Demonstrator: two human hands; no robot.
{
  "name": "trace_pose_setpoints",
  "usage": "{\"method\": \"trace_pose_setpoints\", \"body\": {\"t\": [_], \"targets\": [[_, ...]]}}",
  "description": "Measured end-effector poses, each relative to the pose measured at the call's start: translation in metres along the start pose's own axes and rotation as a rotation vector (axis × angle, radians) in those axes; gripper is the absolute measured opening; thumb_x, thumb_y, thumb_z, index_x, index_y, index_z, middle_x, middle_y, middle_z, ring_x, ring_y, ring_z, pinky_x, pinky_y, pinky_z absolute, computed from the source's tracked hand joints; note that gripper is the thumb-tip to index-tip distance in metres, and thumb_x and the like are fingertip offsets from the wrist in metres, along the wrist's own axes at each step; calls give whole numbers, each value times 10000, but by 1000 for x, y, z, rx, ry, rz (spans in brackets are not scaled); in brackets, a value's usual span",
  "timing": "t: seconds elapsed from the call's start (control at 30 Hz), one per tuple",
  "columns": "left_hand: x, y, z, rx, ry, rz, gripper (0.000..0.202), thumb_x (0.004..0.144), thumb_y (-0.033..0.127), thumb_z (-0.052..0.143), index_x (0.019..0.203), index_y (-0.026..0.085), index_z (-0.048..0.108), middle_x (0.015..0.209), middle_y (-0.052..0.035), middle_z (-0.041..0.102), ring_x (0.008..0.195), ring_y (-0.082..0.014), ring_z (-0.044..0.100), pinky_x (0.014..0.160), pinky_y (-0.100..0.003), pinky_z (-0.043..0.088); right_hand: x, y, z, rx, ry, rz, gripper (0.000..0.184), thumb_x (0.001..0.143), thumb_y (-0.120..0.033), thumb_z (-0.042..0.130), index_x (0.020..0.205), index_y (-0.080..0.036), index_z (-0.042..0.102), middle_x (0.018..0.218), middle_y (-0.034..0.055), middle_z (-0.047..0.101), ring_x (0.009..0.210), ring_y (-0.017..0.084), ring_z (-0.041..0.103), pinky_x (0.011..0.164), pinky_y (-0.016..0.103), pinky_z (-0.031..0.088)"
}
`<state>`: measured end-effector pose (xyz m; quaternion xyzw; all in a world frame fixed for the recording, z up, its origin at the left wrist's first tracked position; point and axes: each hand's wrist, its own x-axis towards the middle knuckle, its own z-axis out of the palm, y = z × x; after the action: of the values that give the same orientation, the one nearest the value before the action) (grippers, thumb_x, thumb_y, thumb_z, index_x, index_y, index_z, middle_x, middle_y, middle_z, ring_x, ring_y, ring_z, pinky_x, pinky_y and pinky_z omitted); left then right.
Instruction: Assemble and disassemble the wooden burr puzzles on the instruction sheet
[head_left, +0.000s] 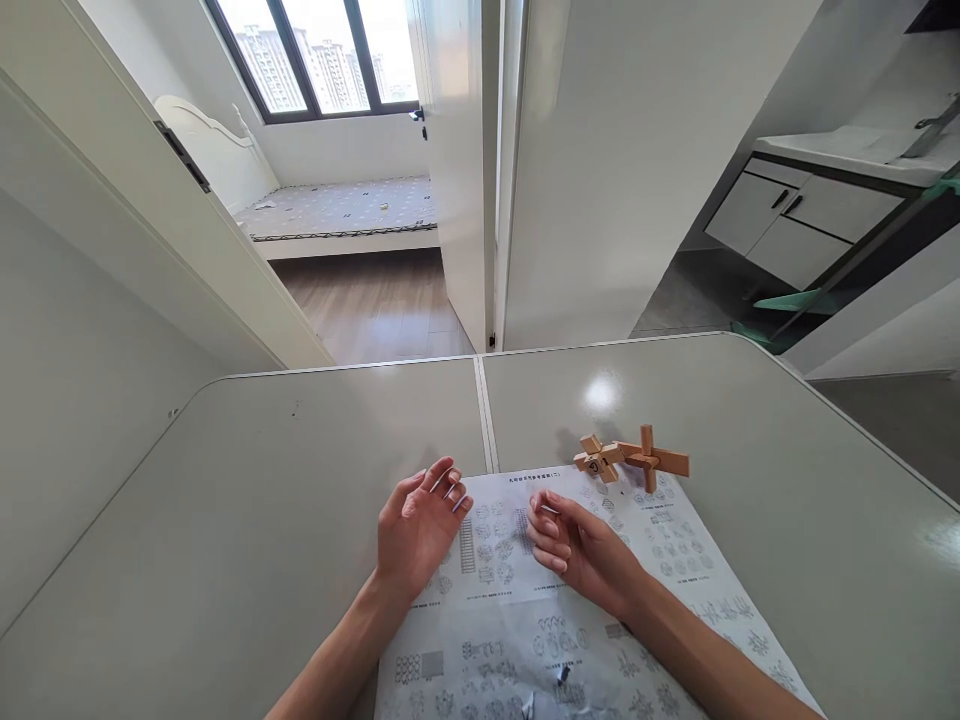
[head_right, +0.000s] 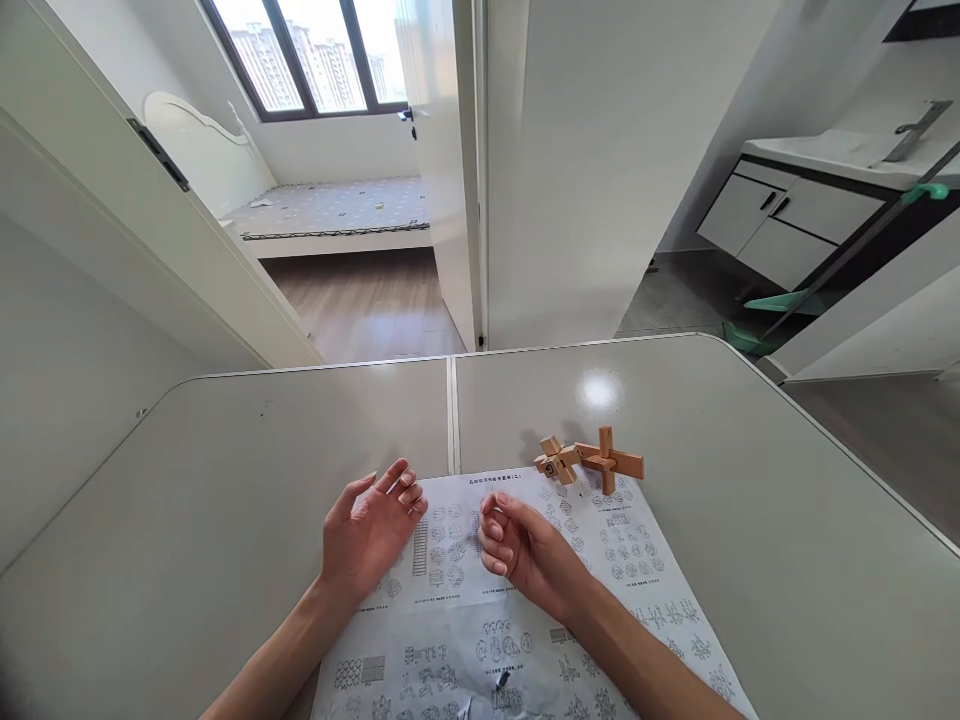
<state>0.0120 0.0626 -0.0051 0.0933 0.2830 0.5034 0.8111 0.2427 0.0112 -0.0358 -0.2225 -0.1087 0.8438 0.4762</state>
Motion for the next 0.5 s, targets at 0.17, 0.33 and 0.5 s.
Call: {"method": "trace_pose_setpoints", "body": {"t": [0.17, 0.33, 0.5], "targets": [[0, 0, 1, 8, 13, 3, 271, 853, 300, 722, 1039, 109, 768, 904, -62, 667, 727, -156, 602, 760, -321, 562, 0, 0, 0, -1, -3, -4, 221, 951, -359, 798, 905, -151, 737, 702, -48, 486, 539, 70, 305, 525, 191, 384], [0, 1, 1, 23, 11, 1, 271, 850, 306, 732, 1039, 116, 768, 905, -63, 664, 742, -159, 605, 773, -319, 562, 0, -1, 0, 4, 8, -4, 230, 943, -366, 808, 921, -147, 741, 702, -48, 491, 538, 69, 312, 525, 191, 387], [0, 0, -1, 17, 6, 3, 269, 855, 302, 724, 1038, 110, 768, 903, -63, 656, 750, -162, 602, 769, -322, 564, 0, -1, 4, 9, 16, -5, 244, 927, -373, 828, 905, -145, 744, 693, -49, 486, 536, 67, 326, 522, 190, 388]]}}
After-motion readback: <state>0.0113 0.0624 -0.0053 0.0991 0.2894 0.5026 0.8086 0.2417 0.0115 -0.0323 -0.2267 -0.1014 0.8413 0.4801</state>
